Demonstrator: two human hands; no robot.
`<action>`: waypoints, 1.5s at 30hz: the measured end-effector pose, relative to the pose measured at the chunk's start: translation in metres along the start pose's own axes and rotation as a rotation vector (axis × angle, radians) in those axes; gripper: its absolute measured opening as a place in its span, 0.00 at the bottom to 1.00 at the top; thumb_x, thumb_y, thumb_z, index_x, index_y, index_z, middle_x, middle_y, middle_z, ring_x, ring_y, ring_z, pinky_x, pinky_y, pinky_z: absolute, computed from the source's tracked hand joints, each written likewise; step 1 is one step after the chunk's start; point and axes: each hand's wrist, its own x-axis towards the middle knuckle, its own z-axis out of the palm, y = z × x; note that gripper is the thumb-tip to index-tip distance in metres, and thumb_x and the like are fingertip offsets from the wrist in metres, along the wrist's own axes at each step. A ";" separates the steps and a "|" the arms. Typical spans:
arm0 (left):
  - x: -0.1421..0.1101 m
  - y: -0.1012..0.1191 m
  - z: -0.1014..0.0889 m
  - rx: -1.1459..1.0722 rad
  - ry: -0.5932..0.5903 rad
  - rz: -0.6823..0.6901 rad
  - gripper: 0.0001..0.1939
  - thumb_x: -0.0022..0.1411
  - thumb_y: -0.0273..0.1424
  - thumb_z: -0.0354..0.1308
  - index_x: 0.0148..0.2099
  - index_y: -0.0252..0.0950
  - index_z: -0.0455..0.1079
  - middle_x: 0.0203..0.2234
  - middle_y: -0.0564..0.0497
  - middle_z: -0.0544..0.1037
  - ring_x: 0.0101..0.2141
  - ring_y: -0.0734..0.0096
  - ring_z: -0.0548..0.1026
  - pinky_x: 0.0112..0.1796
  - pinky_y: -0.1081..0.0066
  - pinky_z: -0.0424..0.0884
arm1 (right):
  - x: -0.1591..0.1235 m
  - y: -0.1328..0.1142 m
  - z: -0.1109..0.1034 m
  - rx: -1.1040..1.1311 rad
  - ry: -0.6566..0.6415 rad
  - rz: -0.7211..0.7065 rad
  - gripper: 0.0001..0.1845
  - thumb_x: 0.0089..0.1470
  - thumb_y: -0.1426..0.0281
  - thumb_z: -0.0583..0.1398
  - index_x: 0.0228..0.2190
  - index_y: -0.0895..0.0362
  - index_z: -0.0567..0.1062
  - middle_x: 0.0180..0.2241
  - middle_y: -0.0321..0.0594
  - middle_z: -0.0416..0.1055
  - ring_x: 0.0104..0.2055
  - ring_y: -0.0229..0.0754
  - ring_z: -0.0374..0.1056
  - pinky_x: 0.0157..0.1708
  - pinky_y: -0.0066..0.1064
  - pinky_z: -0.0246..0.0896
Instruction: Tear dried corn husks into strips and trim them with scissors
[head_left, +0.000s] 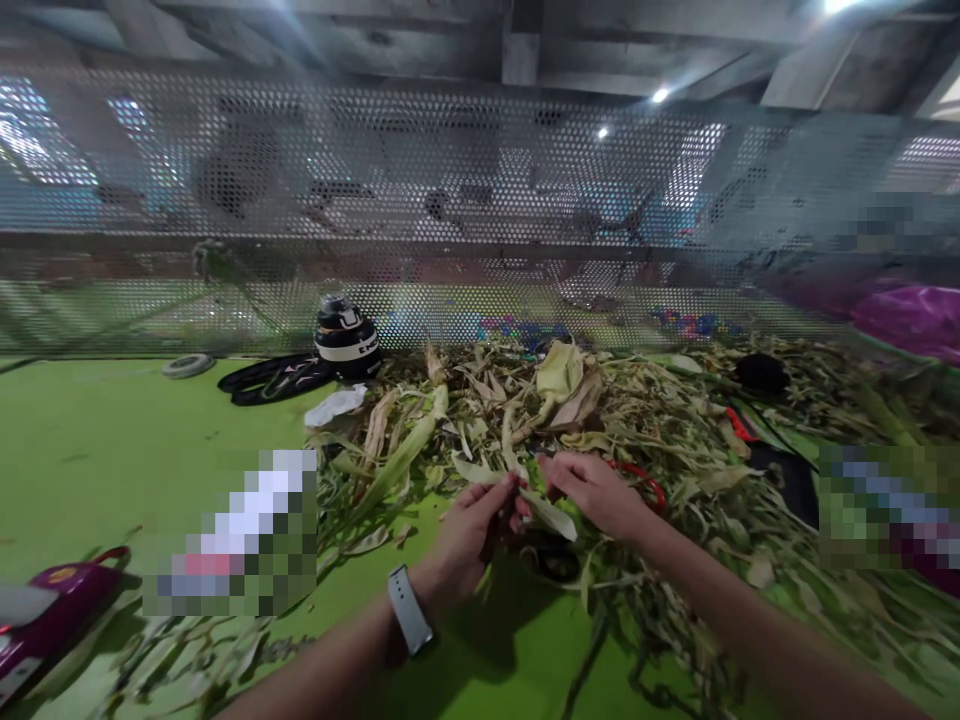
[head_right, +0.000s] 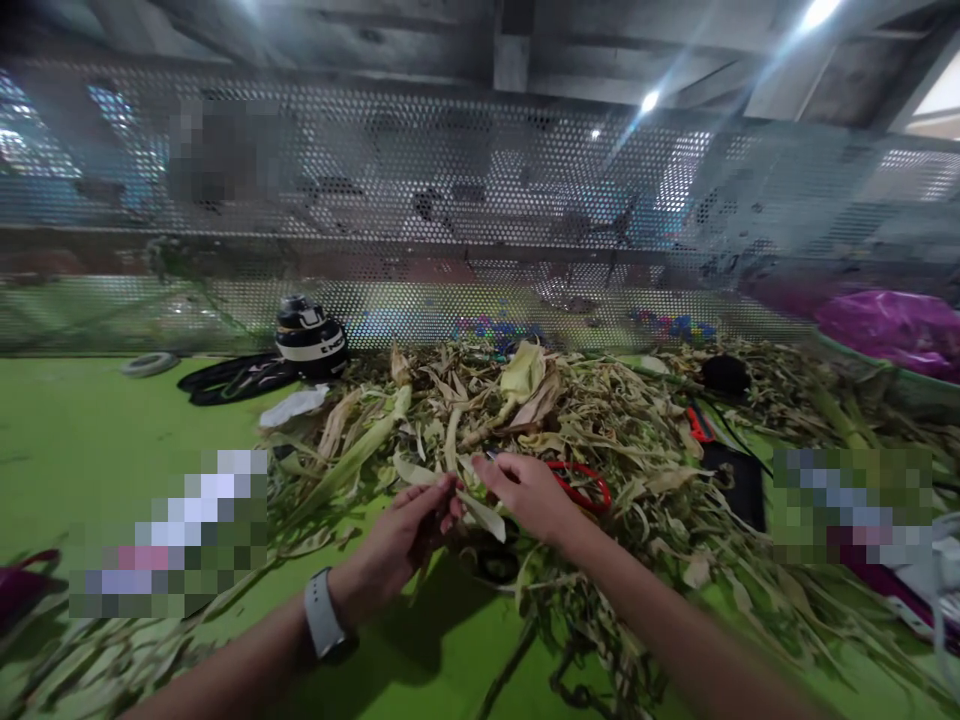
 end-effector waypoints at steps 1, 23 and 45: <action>0.001 0.001 -0.001 -0.015 0.019 0.026 0.12 0.44 0.37 0.65 0.26 0.32 0.71 0.17 0.55 0.70 0.17 0.83 0.62 0.20 0.80 0.56 | -0.001 0.000 0.000 -0.096 -0.012 -0.052 0.25 0.54 0.52 0.50 0.20 0.59 0.67 0.21 0.34 0.62 0.25 0.35 0.57 0.25 0.26 0.51; 0.003 0.001 -0.005 0.091 0.015 0.106 0.13 0.48 0.38 0.62 0.33 0.34 0.72 0.20 0.55 0.71 0.21 0.79 0.64 0.23 0.79 0.57 | -0.006 -0.012 -0.013 -0.147 -0.046 -0.152 0.11 0.54 0.64 0.54 0.28 0.58 0.70 0.28 0.35 0.67 0.31 0.36 0.61 0.32 0.26 0.53; -0.002 -0.017 -0.006 0.611 -0.369 0.118 0.15 0.51 0.41 0.58 0.29 0.32 0.73 0.20 0.53 0.71 0.21 0.77 0.63 0.25 0.76 0.59 | -0.007 -0.008 0.015 0.416 -0.076 -0.083 0.10 0.42 0.65 0.64 0.26 0.59 0.75 0.36 0.39 0.70 0.39 0.41 0.65 0.40 0.31 0.58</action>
